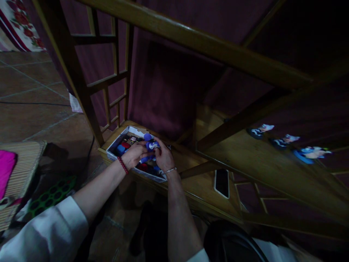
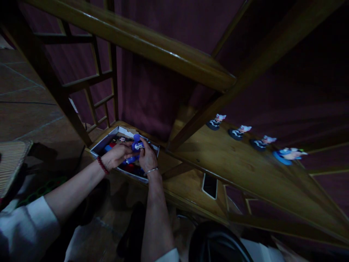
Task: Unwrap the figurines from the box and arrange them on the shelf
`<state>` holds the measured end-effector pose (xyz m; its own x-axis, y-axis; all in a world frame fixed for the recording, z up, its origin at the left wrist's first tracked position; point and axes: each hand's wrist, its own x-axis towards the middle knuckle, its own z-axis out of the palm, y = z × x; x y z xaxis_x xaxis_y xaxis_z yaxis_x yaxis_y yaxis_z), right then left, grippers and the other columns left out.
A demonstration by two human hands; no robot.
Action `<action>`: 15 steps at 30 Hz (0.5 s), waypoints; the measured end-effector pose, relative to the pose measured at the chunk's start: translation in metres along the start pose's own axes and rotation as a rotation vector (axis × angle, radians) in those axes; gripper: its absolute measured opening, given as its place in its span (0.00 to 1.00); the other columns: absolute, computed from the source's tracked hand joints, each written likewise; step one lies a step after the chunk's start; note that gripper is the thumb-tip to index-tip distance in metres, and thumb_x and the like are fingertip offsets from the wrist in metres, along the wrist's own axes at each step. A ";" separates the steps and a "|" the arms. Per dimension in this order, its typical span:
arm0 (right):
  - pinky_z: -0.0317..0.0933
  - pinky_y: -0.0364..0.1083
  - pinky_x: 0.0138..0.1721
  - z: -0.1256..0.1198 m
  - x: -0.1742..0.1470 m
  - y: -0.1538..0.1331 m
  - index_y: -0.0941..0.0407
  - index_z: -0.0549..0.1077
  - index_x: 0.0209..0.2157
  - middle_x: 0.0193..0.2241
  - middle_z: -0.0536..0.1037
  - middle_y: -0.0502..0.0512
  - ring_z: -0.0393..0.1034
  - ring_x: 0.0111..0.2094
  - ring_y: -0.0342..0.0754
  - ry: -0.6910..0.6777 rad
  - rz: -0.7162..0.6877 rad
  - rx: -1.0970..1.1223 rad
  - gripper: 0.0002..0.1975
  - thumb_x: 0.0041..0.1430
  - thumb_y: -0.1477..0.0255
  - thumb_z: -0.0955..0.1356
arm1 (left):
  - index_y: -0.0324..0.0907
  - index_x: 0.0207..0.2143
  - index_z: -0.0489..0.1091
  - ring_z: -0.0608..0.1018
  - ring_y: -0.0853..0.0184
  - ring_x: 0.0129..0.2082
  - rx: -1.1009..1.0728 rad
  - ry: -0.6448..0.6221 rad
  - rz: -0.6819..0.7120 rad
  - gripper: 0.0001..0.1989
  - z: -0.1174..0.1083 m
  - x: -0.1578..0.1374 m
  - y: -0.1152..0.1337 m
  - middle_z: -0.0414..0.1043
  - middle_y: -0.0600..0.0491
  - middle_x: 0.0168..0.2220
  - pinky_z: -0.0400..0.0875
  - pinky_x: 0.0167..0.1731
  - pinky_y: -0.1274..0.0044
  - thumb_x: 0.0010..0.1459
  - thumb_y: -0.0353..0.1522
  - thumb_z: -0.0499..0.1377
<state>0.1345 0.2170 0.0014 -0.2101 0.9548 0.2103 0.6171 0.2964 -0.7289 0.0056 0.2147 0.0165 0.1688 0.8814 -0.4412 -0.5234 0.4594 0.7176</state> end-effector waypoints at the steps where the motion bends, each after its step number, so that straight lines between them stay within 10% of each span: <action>1: 0.56 0.47 0.55 0.000 0.000 0.000 0.52 0.62 0.54 0.52 0.68 0.51 0.63 0.52 0.45 -0.004 0.003 0.000 0.25 0.53 0.80 0.58 | 0.35 0.27 0.68 0.75 0.69 0.32 -0.001 0.002 0.003 0.16 0.000 0.000 0.000 0.72 0.50 0.28 0.73 0.35 0.77 0.38 0.13 0.49; 15: 0.60 0.49 0.50 0.001 0.000 0.001 0.54 0.66 0.51 0.47 0.72 0.56 0.67 0.46 0.48 0.003 0.046 -0.057 0.21 0.53 0.76 0.62 | 0.35 0.26 0.69 0.74 0.73 0.26 0.024 0.017 0.029 0.16 0.001 -0.001 0.000 0.70 0.53 0.24 0.71 0.30 0.82 0.39 0.12 0.48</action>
<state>0.1346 0.2179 -0.0002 -0.1786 0.9674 0.1798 0.6679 0.2534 -0.6998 0.0064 0.2140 0.0174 0.1391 0.8925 -0.4291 -0.5076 0.4363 0.7430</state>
